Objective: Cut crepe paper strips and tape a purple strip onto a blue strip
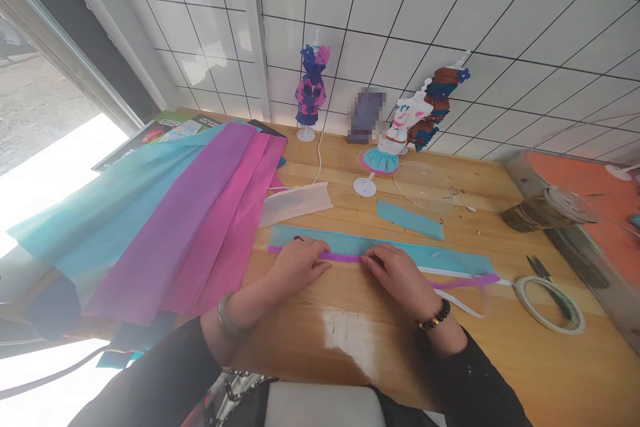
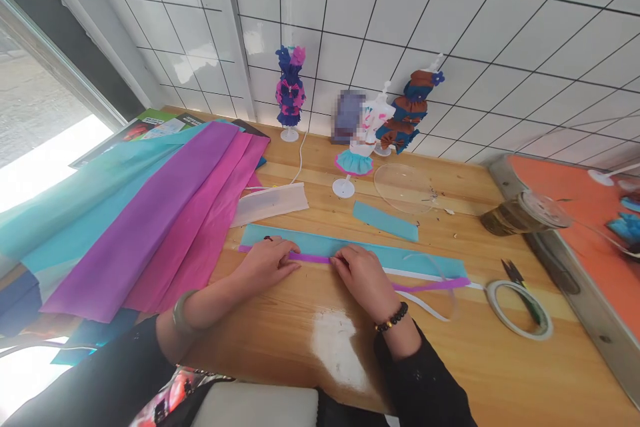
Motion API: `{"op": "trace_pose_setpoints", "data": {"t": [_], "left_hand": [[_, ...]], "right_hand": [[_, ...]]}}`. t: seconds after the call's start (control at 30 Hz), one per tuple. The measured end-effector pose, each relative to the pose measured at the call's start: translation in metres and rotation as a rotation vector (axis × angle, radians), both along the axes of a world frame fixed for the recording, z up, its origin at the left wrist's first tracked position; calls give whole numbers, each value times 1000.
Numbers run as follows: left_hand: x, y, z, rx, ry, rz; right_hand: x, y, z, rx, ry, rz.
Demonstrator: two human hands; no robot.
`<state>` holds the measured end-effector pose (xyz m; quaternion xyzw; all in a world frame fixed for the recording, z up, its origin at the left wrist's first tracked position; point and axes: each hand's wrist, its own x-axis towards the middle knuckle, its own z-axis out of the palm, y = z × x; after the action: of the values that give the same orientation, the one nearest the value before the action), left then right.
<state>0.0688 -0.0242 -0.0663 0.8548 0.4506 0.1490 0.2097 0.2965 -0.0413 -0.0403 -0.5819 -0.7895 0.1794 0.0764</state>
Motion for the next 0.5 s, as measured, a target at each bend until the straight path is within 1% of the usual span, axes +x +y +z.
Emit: {"op": "trace_pose_setpoints", "data": {"t": [0.2, 0.5], "left_hand": [[-1, 1, -2, 32, 0, -51], [0, 0, -2, 72, 21, -95]], "right_hand": [[2, -1, -2, 68, -59, -53], [8, -2, -7, 91, -83, -73]]}}
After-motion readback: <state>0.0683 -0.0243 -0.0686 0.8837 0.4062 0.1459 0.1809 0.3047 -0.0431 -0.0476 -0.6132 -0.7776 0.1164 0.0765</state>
